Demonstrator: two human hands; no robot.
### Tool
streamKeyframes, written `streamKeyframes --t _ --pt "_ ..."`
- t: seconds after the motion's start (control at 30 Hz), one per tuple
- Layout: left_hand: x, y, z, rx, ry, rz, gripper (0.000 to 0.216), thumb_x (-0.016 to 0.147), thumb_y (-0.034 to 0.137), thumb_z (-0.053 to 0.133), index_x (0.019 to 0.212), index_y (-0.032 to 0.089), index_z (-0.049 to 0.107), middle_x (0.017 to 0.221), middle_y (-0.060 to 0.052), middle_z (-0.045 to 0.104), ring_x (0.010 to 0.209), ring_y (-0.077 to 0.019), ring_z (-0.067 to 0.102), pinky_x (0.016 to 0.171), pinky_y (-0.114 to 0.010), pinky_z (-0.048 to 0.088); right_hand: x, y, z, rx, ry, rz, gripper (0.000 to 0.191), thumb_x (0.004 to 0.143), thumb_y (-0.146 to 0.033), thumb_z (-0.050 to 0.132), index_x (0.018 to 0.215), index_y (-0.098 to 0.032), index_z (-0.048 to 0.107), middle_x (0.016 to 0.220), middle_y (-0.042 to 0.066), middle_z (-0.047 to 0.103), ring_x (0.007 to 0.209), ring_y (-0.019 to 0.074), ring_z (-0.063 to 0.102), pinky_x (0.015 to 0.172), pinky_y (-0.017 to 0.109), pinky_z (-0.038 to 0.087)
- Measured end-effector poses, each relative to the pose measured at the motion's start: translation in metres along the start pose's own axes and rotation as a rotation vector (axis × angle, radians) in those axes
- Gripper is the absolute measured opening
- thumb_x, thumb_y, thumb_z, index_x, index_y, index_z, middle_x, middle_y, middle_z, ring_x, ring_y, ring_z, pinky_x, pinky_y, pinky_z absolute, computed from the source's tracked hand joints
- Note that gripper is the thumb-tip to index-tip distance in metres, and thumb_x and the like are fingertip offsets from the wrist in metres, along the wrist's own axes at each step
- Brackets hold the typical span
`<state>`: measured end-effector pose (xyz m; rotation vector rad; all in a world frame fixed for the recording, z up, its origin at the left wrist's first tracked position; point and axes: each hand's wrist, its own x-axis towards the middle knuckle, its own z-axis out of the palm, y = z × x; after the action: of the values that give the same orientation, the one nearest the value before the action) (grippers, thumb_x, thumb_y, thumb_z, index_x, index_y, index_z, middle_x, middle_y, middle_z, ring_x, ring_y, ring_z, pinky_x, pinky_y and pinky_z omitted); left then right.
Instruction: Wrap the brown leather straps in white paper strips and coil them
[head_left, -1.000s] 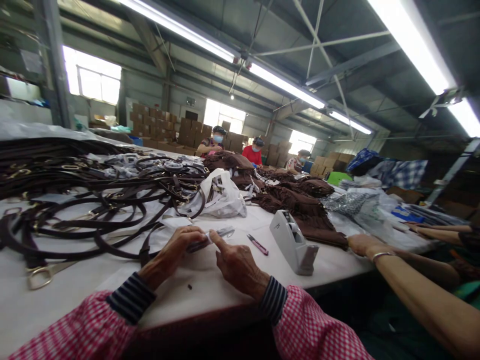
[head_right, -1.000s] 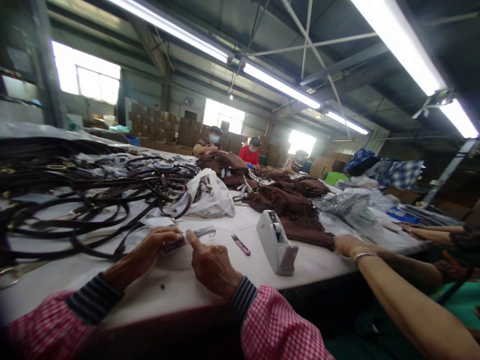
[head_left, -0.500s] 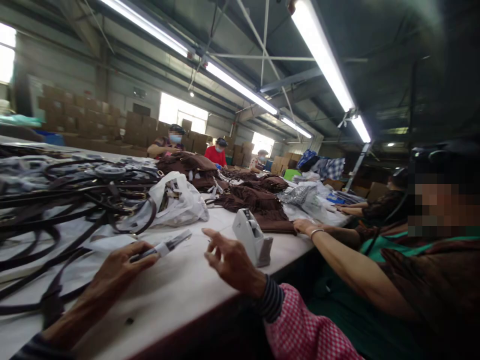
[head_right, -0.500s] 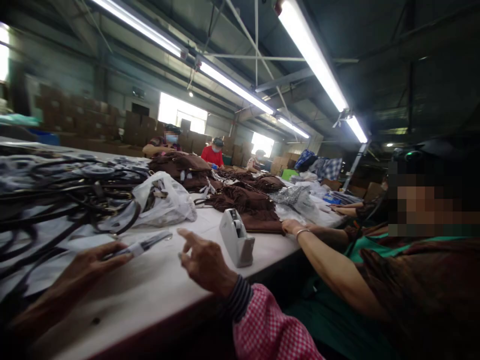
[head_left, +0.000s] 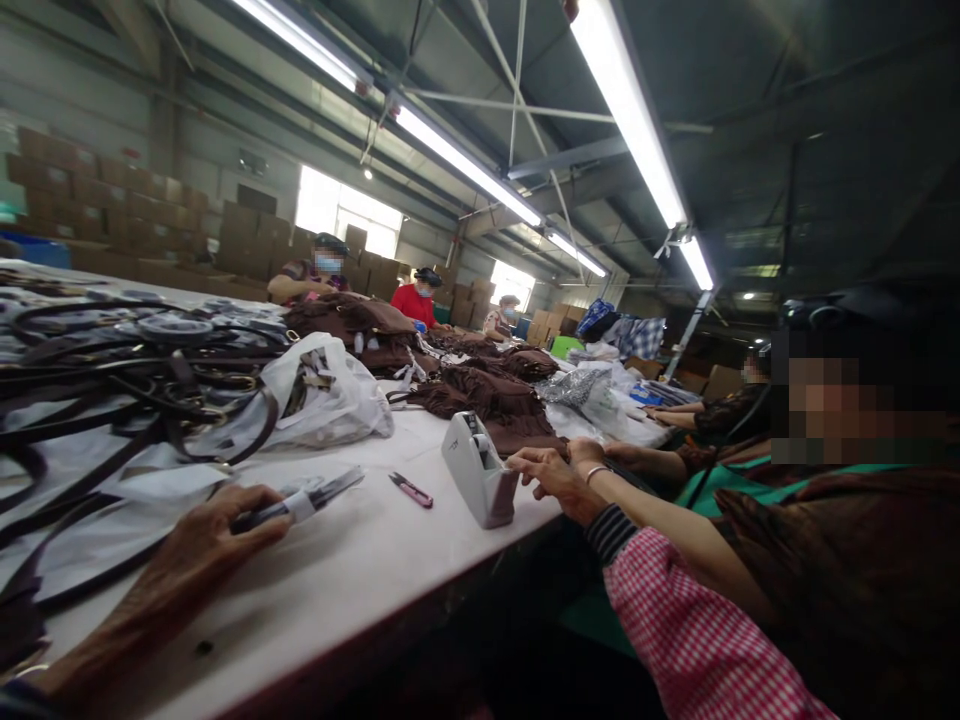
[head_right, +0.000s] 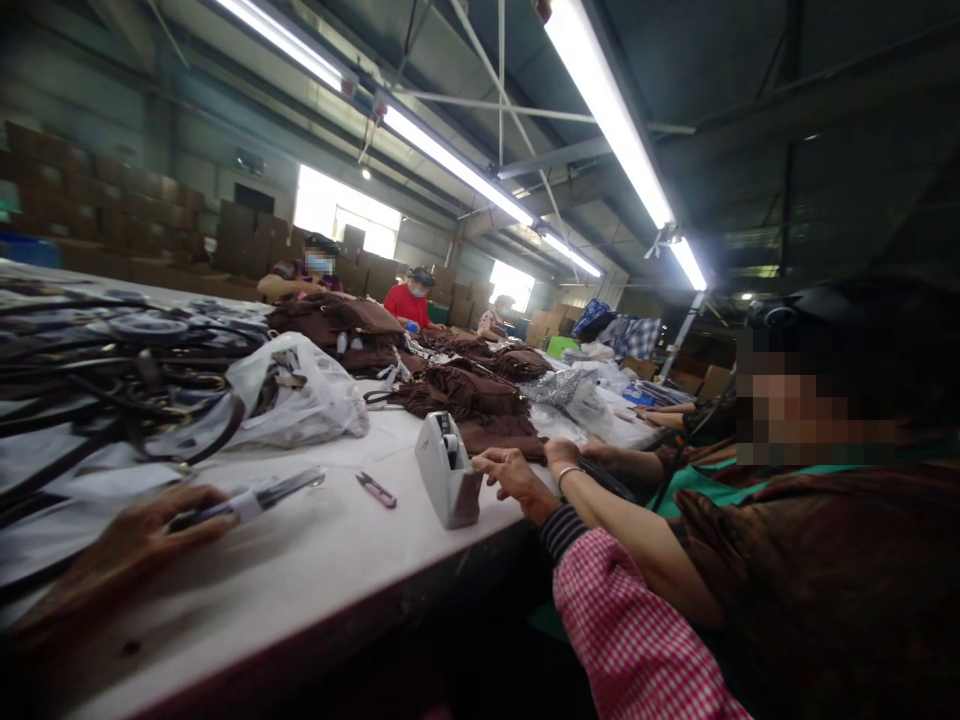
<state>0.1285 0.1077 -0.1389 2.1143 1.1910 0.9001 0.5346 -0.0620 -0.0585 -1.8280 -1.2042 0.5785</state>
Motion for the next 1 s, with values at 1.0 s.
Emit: streamKeyframes --t 1.0 --pt "-0.007 0.013 -0.004 -0.257 0.151 -0.144 0.041 0.077 0.058 0.06 0.093 0.023 0.073 0.088 -0.002 0.074 0.098 -0.0355 0.063 0.078 -0.035 0.041 -0.037 0.051 0.06 0.439 0.439 0.057 0.048 0.06 -0.057 0.082 0.067 -0.02 0.053 0.054 -0.004 0.055 0.042 0.0067 0.041 0.039 0.017 0.023"
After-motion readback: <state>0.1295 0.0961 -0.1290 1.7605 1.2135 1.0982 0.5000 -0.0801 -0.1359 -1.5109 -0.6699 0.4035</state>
